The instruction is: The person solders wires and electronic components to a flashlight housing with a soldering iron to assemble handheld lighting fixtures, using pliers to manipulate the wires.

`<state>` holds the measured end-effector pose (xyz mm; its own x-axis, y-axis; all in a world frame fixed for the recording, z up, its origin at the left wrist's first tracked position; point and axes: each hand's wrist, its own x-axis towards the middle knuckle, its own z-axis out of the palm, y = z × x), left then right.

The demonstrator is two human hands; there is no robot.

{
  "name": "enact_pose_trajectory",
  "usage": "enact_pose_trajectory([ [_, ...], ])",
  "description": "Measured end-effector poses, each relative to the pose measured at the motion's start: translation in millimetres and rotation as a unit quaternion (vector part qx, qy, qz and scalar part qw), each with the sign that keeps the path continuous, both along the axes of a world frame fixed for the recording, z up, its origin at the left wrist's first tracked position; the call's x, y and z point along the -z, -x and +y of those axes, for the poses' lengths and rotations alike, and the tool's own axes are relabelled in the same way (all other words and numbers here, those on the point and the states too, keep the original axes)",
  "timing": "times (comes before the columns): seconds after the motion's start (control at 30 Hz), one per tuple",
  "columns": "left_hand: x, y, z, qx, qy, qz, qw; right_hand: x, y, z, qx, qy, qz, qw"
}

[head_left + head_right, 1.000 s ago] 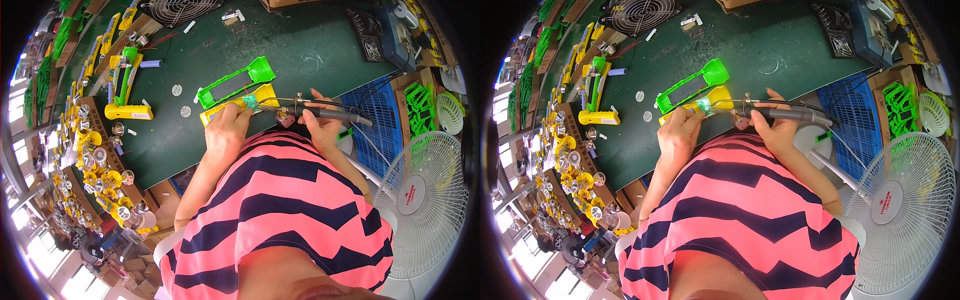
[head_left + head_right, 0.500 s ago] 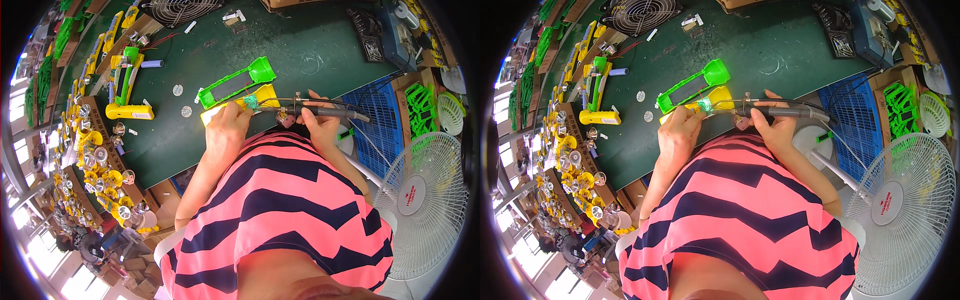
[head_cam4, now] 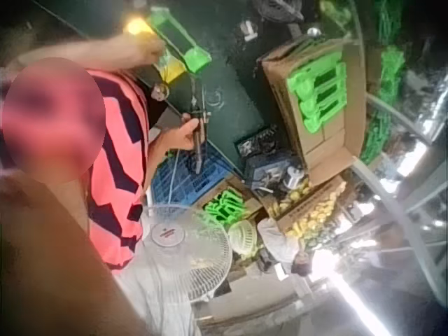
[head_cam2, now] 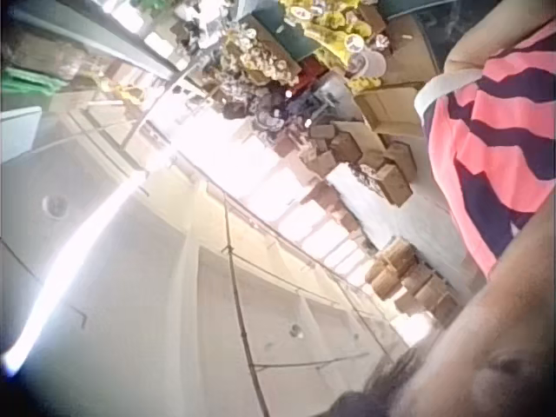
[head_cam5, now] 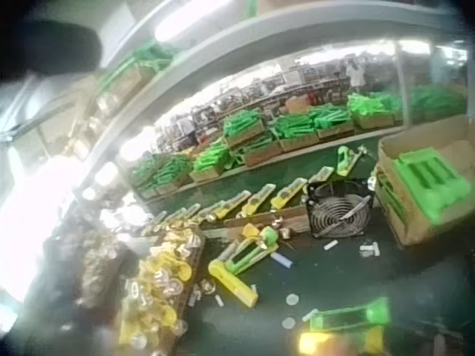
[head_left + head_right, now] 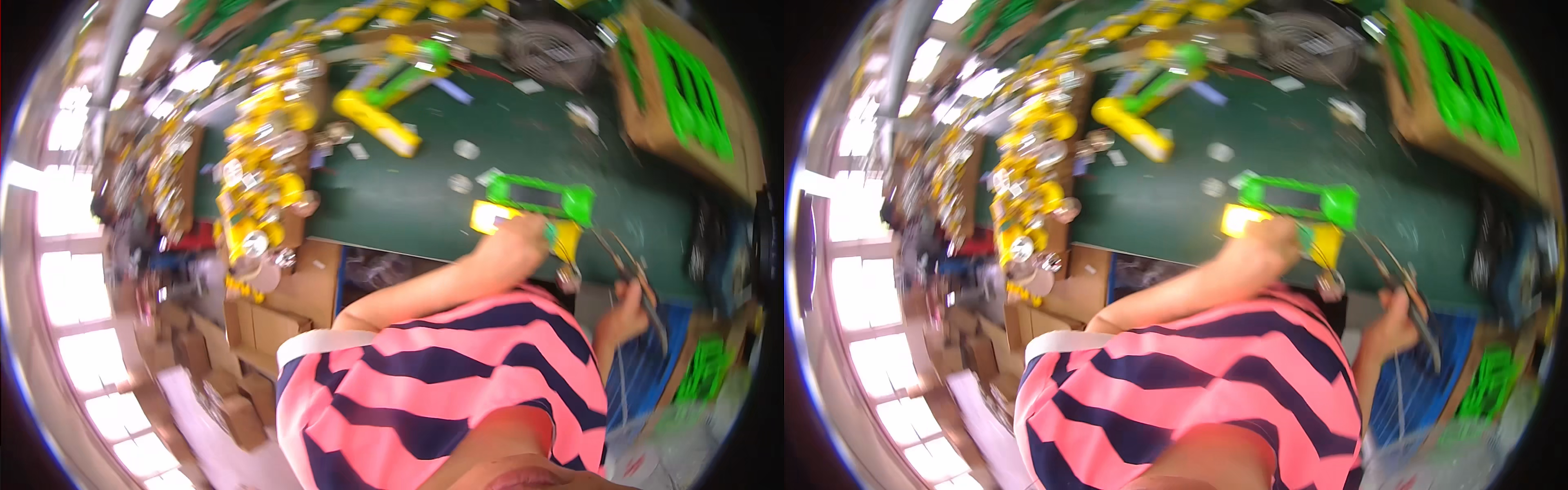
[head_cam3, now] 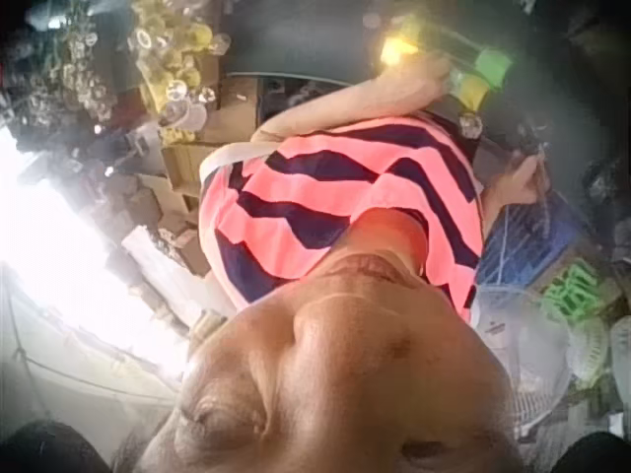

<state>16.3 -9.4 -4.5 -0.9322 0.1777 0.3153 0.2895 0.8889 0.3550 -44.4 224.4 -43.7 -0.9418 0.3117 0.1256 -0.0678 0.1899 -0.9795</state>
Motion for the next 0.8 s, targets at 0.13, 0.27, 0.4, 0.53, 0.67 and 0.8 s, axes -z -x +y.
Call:
enact_pose_trajectory([
  [0.13,-6.9,5.9,-3.5,-0.043,-0.112,0.091,0.989,-5.2,7.5,12.7,0.014,-0.045,0.069,0.996],
  [0.27,-0.7,27.5,-45.3,-0.201,0.002,0.071,0.977,-9.7,18.1,12.7,0.01,-0.05,0.089,0.995],
  [0.4,9.0,38.3,-67.2,-0.221,0.092,-0.112,0.964,-5.0,30.0,15.2,0.019,-0.005,0.108,0.994],
  [0.53,16.0,10.2,-69.9,-0.187,-0.076,0.029,0.979,-0.3,33.8,24.1,0.056,-0.011,0.121,0.991],
  [0.67,21.1,-31.8,-59.1,-0.121,-0.127,0.083,0.981,8.2,41.4,19.2,0.05,0.037,0.085,0.994],
  [0.8,36.4,-20.3,-61.7,0.006,-0.151,0.067,0.986,-0.2,46.0,18.1,0.042,0.05,0.097,0.993],
])
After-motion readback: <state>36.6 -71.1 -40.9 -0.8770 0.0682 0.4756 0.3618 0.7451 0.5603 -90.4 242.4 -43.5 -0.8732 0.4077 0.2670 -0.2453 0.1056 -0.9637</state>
